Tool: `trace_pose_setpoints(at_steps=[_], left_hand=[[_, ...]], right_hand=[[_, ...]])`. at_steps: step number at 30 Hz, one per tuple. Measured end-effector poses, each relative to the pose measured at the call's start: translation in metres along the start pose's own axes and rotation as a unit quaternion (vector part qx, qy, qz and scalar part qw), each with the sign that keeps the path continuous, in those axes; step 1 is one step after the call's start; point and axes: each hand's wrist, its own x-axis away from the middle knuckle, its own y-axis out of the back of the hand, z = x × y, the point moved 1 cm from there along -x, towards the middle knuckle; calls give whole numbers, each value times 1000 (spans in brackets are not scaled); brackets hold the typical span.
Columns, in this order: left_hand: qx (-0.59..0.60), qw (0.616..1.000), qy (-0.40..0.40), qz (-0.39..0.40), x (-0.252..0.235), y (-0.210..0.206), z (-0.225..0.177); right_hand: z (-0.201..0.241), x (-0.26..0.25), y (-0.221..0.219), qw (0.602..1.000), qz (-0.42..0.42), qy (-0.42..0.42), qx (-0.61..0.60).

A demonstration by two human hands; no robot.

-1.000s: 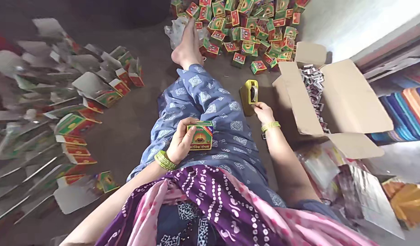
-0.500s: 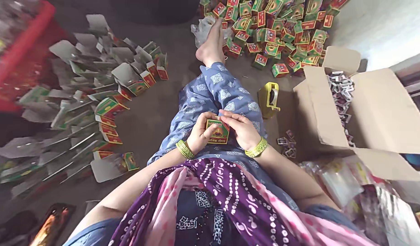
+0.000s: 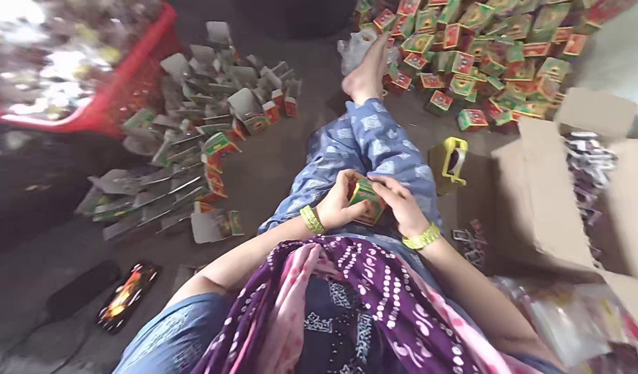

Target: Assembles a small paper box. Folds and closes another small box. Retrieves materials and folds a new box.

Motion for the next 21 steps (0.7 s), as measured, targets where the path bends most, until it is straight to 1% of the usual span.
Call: trace_pose_setpoints(at_steps=[1, 3, 5, 6, 7, 8, 10, 12, 13, 15, 17, 19, 21], left_hand=[[1, 1000, 13, -6, 0, 4, -1], [-36, 997, 59, -28, -1, 19, -9], [-142, 980, 107, -86, 2, 44, -20], [-206, 963, 124, -125, 6, 59, -24], [-277, 937, 135, -166, 11, 78, -27], [-355, 901, 143, -204, 18, 99, -29], [-474, 821, 196, -250, 38, 143, -32], [-528, 749, 283, -282, 62, 187, -29], [-538, 720, 326, -293, 75, 205, -27], [-545, 679, 396, -292, 100, 232, -27], [-547, 653, 454, -260, 123, 246, -31], [-564, 629, 485, -226, 139, 252, -30], [-575, 610, 504, -208, 142, 247, -35]], right_hand=[[-3, 3, 0, 999, 33, 27, 32], [-8, 5, -1, 993, 42, 68, 85], [-10, 7, -1, 994, 25, 55, 88], [-11, 8, -2, 996, 21, 45, 76], [-12, 8, -1, 997, 19, 37, 67], [-11, 8, 0, 997, 22, 36, 65], [-10, 9, 1, 997, 33, 46, 57], [-11, 9, 3, 995, 52, 56, 65], [-11, 9, 4, 993, 62, 63, 78], [-9, 9, 6, 989, 77, 74, 102], [-9, 8, 5, 988, 79, 73, 112], [-8, 9, 5, 990, 72, 66, 102], [-3, 9, 5, 994, 68, 49, 71]])
